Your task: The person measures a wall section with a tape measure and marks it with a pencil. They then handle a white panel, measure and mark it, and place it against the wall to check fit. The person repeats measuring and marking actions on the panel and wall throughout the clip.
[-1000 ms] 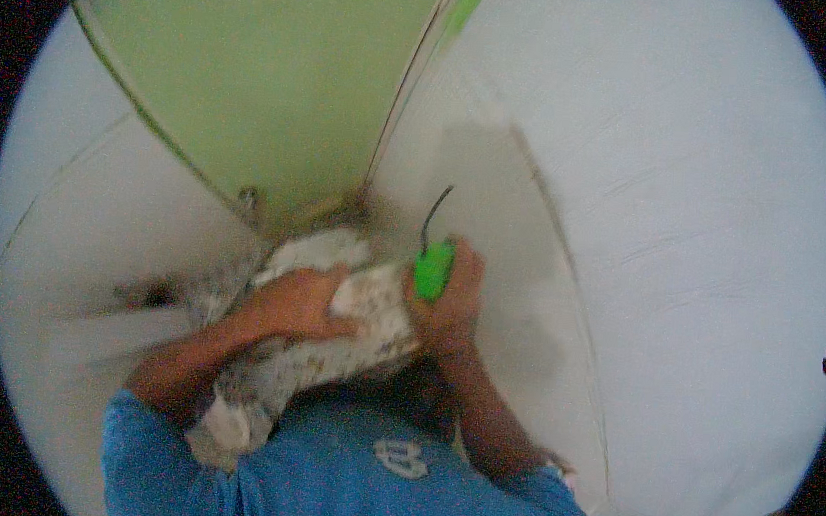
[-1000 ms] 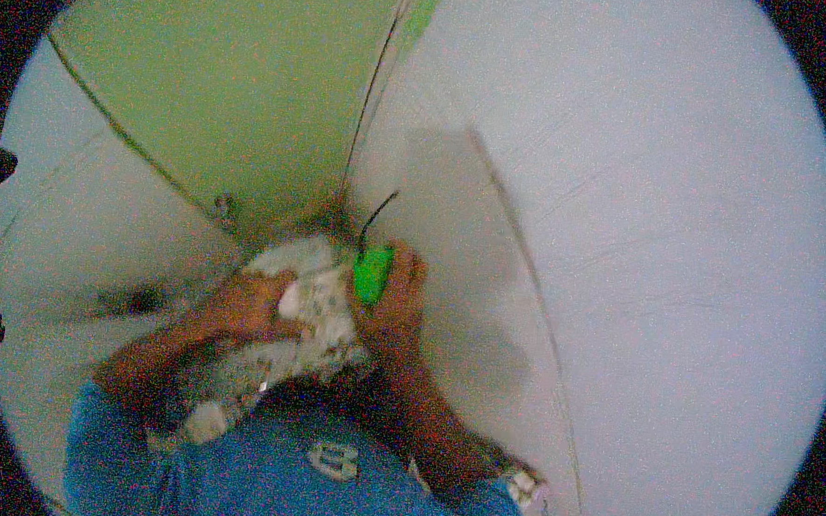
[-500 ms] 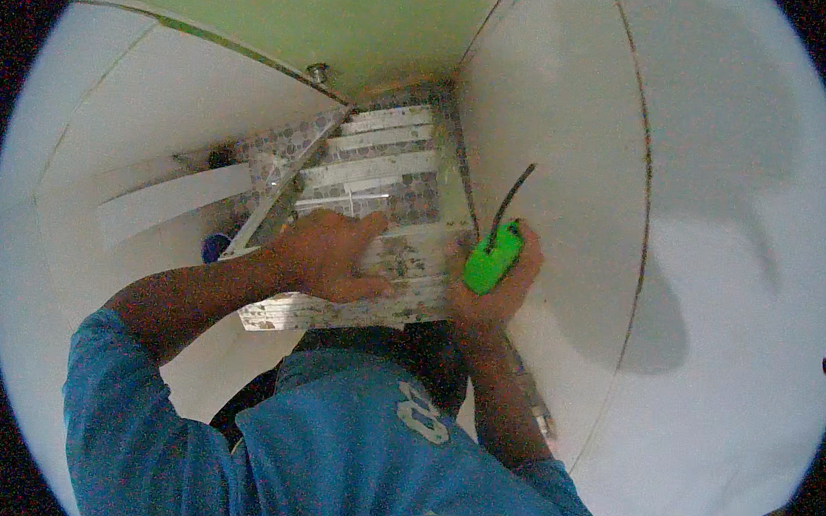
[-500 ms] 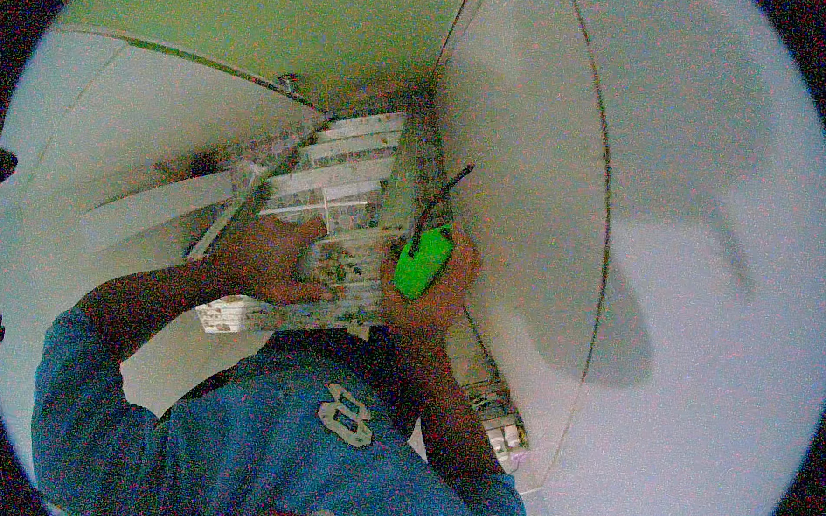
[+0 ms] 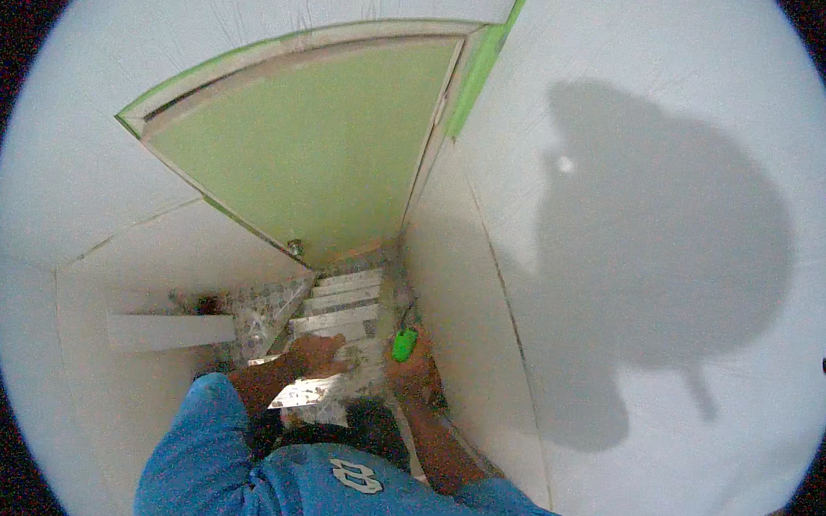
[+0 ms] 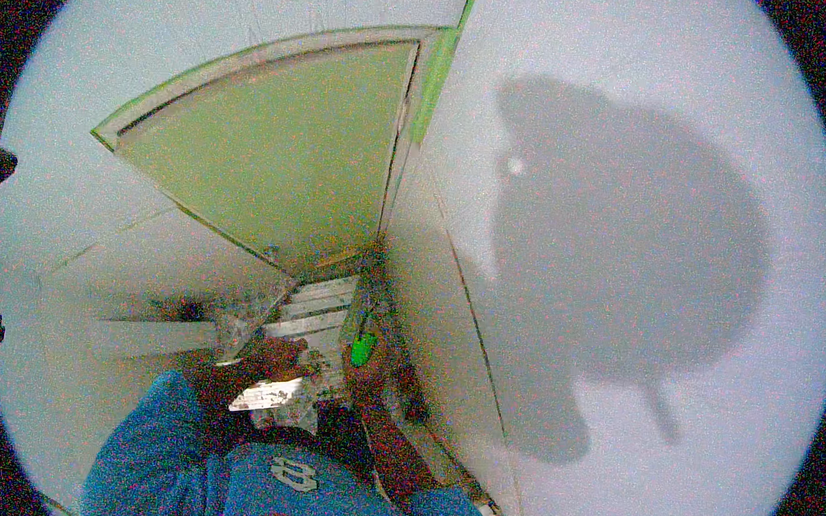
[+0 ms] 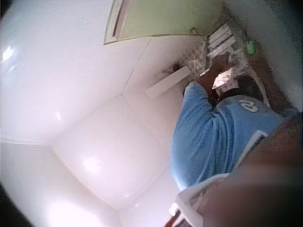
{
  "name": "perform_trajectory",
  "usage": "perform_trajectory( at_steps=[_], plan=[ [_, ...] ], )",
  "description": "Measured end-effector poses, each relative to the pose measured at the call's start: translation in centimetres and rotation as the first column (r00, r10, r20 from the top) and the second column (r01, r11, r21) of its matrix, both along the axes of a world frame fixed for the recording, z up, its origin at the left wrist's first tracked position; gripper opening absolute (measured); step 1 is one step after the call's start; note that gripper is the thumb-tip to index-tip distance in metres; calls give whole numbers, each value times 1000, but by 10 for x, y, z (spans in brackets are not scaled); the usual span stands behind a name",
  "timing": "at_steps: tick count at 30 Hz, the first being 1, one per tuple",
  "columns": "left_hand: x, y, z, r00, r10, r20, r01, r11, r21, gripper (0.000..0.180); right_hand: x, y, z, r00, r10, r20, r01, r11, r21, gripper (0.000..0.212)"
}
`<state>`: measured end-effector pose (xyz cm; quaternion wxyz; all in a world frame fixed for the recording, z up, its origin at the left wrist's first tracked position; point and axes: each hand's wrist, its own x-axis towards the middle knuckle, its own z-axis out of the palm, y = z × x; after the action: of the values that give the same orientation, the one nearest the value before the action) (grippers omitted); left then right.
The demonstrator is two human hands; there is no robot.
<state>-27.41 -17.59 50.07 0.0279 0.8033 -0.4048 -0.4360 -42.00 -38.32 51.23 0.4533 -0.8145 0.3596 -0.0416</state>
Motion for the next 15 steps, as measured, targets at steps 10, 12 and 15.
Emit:
perform_trajectory(
  at_steps=[10, 12, 15],
  plan=[
    [-4, -53, 6, 956, -200, 216, 222, 971, -84, 59, -1, -15, 66, 969, -87, 231, 66, 993, 97, 49],
    [-3, -95, 45, 998, -55, 26, 61, 870, -489, 52, 0, -21, 110, 883, -233, 407, 48, 908, 416, 45],
    [-14, -131, 127, 70, 44, -997, -867, 496, -40, 44, 7, -37, 167, 743, -395, 540, -17, 795, 606, 40]
  ],
)
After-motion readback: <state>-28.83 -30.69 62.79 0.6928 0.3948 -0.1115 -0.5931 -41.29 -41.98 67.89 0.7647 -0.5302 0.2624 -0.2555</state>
